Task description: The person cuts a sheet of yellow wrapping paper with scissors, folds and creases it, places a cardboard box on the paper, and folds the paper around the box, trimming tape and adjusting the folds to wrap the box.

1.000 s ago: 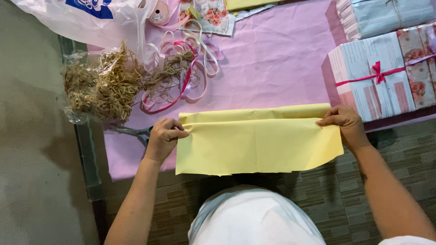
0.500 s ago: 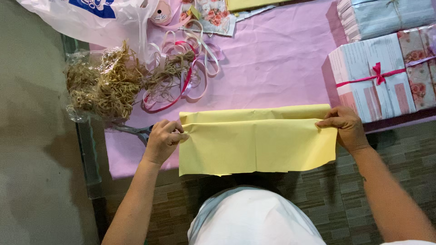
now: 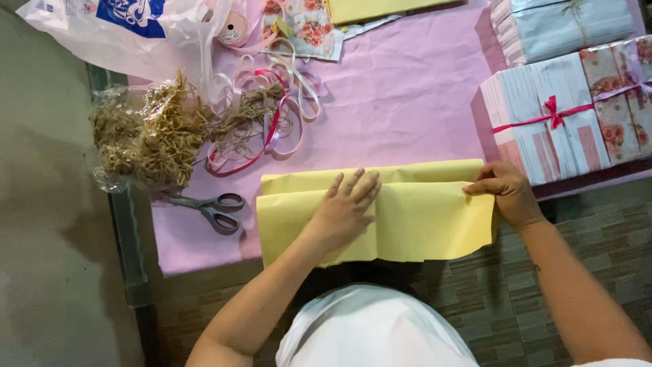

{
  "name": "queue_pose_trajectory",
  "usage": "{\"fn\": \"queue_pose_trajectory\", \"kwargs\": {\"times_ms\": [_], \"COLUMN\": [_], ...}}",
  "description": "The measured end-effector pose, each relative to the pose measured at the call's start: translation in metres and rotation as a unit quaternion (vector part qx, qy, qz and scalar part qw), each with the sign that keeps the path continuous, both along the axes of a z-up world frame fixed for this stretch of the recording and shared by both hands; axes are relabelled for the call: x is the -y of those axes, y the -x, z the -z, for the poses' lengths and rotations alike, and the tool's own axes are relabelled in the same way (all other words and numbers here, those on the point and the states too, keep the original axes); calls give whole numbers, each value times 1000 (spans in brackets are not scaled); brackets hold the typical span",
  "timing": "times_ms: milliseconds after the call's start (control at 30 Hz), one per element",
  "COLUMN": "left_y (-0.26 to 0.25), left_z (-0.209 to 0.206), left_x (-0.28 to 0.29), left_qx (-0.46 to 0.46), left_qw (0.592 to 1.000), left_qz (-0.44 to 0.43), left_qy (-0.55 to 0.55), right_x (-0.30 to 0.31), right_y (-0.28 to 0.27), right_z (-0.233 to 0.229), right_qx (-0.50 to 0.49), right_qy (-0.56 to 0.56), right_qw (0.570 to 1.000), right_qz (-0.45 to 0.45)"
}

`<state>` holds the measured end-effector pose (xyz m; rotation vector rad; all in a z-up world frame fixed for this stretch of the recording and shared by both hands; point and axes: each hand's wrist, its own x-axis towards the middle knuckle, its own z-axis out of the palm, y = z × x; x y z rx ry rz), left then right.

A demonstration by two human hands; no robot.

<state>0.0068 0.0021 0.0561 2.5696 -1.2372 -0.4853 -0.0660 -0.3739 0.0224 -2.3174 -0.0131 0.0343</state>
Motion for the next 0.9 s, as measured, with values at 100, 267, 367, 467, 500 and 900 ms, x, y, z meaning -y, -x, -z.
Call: {"fn": "queue_pose_trajectory", "kwargs": {"times_ms": [100,267,367,467,500,900], "left_y": [5,3,2,2,4,19], "left_z": [9,16,16,16,16,43], "left_x": [-5,-17,-19,-19,-20,-29], "left_qx": [-7,-29,-35,-12,-1,42], "left_qw": [999,999,999,999,999,998], "left_qz": [17,26,32,34,33,18], "left_qy": [-41,-15,-18,-5,1,-43], "right_x": [3,2,1,2,1,-229], "right_y": [3,6,6,0,0,-10], "right_z": [3,6,1,-14,-22,-18], "right_qx": [-4,2,27,29,33,33], "right_qy": [5,17,52,152,185,-5], "right_qw": [1000,1000,998,987,981,999], "right_qz": [-4,-10,-34,-54,-49,-29]}}
